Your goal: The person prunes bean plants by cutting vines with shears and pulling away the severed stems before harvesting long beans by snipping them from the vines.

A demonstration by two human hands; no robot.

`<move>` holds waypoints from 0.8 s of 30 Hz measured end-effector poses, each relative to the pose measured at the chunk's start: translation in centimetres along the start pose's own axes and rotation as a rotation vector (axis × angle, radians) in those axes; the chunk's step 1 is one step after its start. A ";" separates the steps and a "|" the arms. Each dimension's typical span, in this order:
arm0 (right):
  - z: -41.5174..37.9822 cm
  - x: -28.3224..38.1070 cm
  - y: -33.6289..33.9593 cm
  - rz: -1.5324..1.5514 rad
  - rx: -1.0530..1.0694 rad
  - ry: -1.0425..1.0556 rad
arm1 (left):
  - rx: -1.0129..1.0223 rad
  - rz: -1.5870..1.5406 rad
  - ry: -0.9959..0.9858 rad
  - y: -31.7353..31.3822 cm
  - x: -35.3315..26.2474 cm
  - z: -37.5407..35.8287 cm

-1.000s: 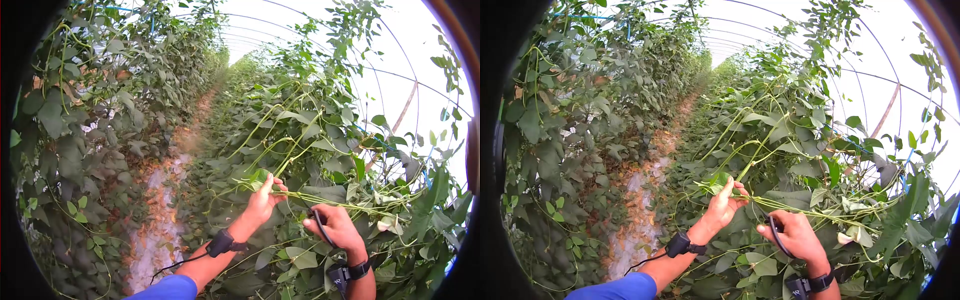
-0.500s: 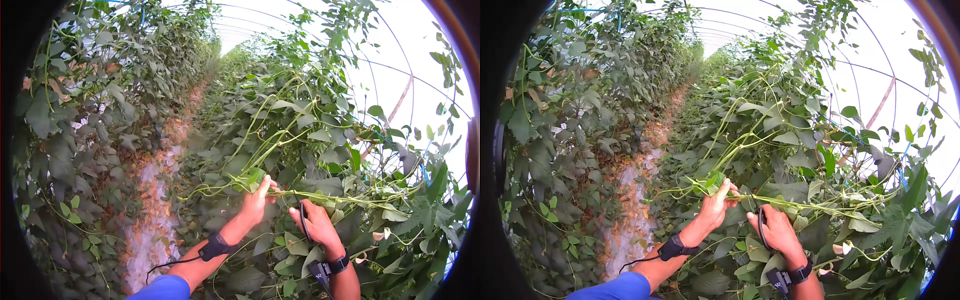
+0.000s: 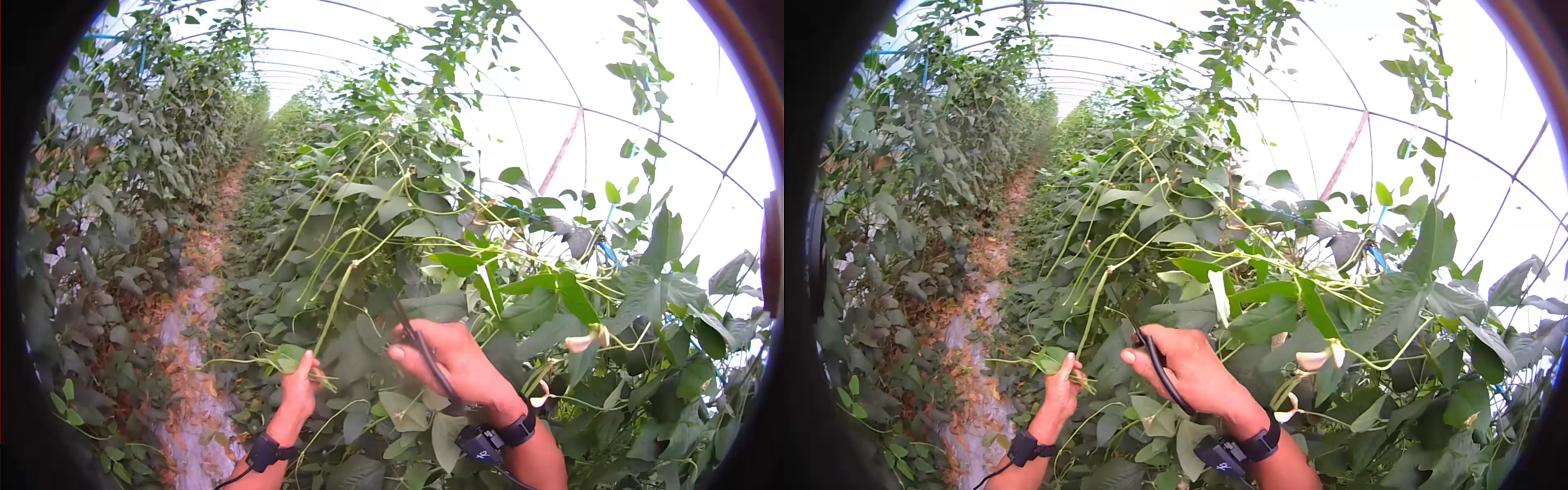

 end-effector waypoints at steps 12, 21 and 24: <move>0.9 -4.7 34.4 0.538 -1.108 -0.091 | 0.893 1.142 0.363 12.9 2.9 -1.8; -2.4 -19.2 35.4 0.004 -1.247 -0.098 | 1.119 0.963 0.660 8.5 -11.7 -0.7; -1.9 -14.8 33.1 0.064 -0.930 -0.176 | 1.126 0.355 0.518 10.6 -10.6 1.6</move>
Point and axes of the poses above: each hand's wrist, its own z-axis towards the middle knuckle, its own y-axis out of the back of the hand, x = y × z, the point moved 3 cm from there along z, towards the middle knuckle, and after that the axes turned 14 degrees about -y, right-handed, at the moved point
